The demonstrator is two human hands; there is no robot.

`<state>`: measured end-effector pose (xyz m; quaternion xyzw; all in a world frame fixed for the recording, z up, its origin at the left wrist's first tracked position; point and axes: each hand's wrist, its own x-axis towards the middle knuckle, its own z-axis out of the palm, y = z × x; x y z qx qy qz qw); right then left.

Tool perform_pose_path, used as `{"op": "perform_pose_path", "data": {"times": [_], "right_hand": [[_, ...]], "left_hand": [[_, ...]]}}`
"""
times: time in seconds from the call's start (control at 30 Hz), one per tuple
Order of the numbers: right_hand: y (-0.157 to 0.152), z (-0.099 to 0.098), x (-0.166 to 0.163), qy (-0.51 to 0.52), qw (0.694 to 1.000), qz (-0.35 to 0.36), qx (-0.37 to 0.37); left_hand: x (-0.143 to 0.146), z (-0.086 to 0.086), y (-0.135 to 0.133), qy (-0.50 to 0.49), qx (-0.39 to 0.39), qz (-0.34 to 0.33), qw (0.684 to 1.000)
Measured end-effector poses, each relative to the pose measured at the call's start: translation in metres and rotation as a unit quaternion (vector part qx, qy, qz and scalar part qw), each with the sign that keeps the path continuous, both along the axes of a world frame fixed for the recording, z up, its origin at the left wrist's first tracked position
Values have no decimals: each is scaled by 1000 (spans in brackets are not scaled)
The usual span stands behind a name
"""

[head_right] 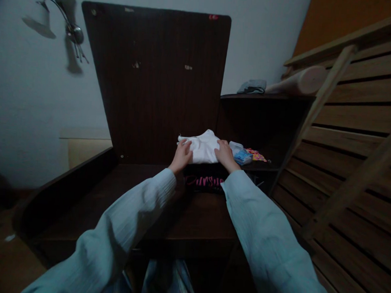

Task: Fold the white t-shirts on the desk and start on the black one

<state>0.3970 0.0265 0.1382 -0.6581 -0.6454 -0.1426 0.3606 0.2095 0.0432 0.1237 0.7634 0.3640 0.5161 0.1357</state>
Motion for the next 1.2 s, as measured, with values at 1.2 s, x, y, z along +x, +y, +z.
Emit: {"op": "perform_pose_path", "data": {"times": [1.2], "right_hand": [[-36, -159, -188, -133, 906, 231, -328]], "left_hand": [[-195, -144, -55, 404, -209, 141, 879]]}}
